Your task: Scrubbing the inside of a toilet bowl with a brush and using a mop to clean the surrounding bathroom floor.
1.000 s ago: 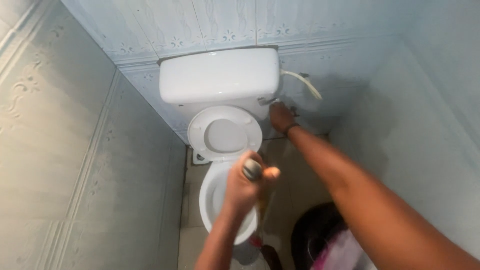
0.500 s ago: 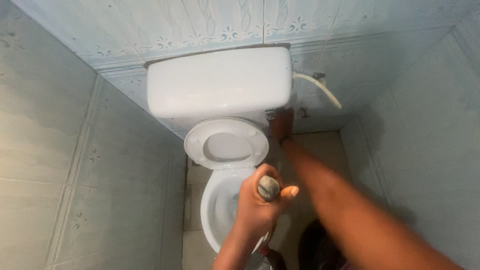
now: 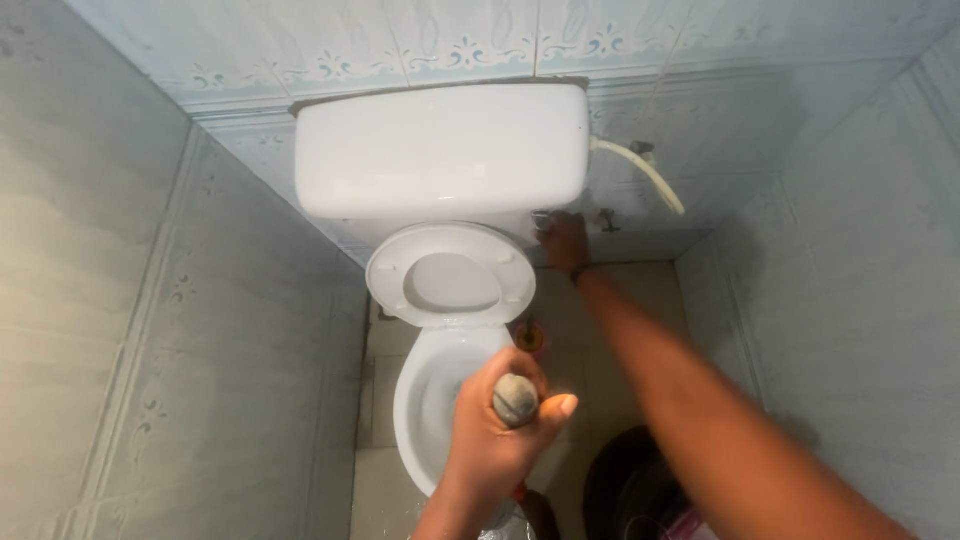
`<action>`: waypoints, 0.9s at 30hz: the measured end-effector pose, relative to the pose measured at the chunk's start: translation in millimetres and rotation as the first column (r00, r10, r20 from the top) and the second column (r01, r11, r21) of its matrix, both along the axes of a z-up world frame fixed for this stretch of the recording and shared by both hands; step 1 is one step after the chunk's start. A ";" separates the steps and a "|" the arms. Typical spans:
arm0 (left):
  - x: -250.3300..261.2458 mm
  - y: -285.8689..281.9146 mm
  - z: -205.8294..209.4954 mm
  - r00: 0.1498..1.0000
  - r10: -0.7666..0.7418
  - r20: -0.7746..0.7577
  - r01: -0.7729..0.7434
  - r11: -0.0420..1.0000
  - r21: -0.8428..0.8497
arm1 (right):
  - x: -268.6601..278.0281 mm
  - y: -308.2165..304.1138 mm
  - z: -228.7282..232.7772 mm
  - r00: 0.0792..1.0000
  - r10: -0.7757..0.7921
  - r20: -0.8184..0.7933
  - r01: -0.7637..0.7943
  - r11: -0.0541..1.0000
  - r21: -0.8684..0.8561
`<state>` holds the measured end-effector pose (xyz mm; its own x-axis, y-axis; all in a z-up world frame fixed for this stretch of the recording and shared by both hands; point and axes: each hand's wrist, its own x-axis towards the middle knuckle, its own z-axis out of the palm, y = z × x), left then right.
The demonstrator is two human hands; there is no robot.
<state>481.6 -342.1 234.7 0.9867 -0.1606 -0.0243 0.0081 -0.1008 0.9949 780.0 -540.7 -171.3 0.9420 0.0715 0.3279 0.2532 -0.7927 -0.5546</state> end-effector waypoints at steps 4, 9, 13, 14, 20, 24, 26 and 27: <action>-14.9 7.5 7.7 0.980 0.038 -0.195 -0.057 0.994 -0.092 | -26.0 3.8 88.9 0.975 0.014 0.220 0.004 0.997 -0.077; -25.8 17.6 -2.4 0.997 0.039 -0.074 -0.047 0.992 -0.114 | -16.4 11.1 102.8 0.984 -0.165 -0.074 0.135 0.943 -0.304; -29.9 21.8 0.1 0.995 0.050 -0.086 -0.054 0.997 -0.049 | 14.6 -25.3 39.9 0.999 0.015 -0.051 -0.024 0.983 -0.182; -32.4 23.7 -0.5 0.995 0.058 -0.081 -0.066 0.993 -0.098 | 10.5 -28.5 44.6 0.999 0.025 -0.035 -0.026 0.999 -0.031; -49.0 44.5 -13.3 0.997 0.075 -0.037 -0.081 0.975 -0.207 | -110.5 -6.2 125.9 0.936 0.313 -0.162 -0.271 0.933 0.237; -63.9 65.0 -12.8 0.997 0.073 0.016 -0.065 0.956 -0.286 | -235.5 22.0 126.3 0.767 0.585 -0.264 -0.467 0.790 0.397; -73.8 78.6 -11.3 0.997 0.072 0.010 -0.064 0.933 -0.354 | -316.1 -18.2 63.7 0.646 0.704 -0.295 -0.531 0.692 0.488; -81.8 85.6 -11.8 0.997 0.075 0.009 -0.064 0.906 -0.419 | -329.7 45.8 35.3 0.579 0.757 -0.303 -0.554 0.638 0.535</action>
